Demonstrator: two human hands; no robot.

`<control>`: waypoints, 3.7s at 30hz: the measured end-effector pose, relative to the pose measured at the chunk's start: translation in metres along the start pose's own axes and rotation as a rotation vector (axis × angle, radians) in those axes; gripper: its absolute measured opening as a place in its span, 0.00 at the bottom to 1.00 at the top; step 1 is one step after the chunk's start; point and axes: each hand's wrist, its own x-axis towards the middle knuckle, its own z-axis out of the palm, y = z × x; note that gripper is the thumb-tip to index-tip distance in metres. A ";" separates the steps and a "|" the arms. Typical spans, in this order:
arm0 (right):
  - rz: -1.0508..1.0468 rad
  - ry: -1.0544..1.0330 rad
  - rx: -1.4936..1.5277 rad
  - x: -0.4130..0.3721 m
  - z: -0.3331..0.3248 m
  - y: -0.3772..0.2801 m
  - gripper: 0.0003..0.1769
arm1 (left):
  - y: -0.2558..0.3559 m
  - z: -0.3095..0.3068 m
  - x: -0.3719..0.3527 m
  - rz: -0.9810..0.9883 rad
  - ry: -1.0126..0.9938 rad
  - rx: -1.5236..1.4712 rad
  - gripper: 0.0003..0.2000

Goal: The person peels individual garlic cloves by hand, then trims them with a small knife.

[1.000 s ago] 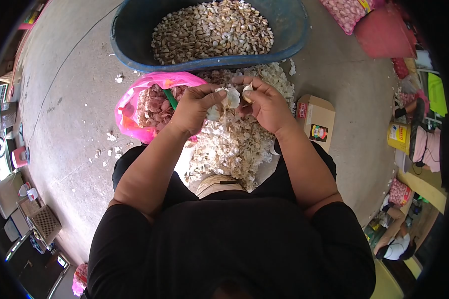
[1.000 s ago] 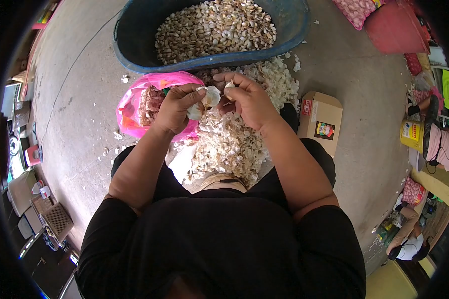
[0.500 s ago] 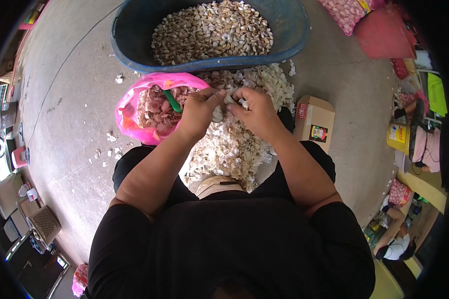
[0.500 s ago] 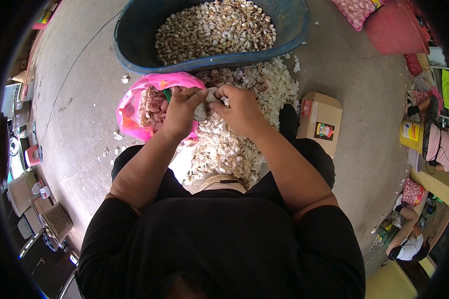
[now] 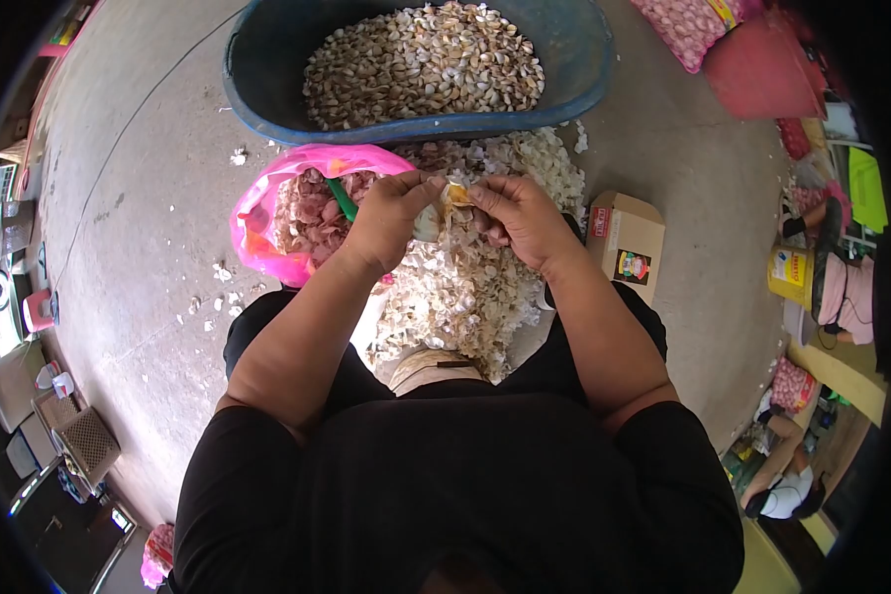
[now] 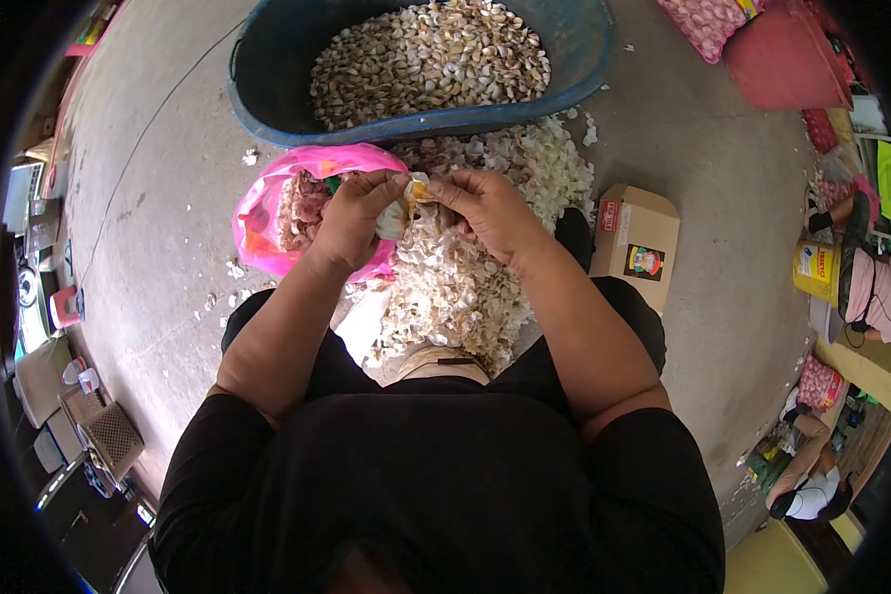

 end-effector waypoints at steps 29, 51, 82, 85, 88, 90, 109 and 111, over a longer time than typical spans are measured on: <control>-0.535 0.256 -0.614 0.003 0.014 0.010 0.13 | -0.006 0.020 -0.006 -0.023 0.038 0.097 0.18; -0.344 0.310 -0.984 -0.001 -0.014 0.005 0.21 | 0.000 0.011 0.009 0.331 -0.075 0.591 0.20; -0.196 -0.016 -0.026 -0.003 0.002 -0.006 0.09 | 0.011 0.019 -0.004 0.062 -0.003 0.288 0.11; -0.217 -0.020 -0.201 -0.005 0.004 -0.010 0.11 | -0.002 0.007 0.008 0.241 -0.050 0.356 0.08; -0.295 -0.065 -0.260 -0.004 0.001 -0.009 0.14 | -0.006 0.006 0.008 0.175 -0.048 0.189 0.08; -0.345 -0.106 -0.283 -0.003 0.000 -0.009 0.15 | 0.000 0.009 0.004 0.070 -0.028 -0.025 0.08; -0.126 0.040 0.318 0.014 -0.009 -0.025 0.11 | 0.013 -0.004 0.002 -0.160 0.071 -0.228 0.10; -0.268 0.087 0.654 0.018 -0.007 -0.029 0.15 | 0.004 -0.007 0.003 -0.108 -0.001 -0.229 0.11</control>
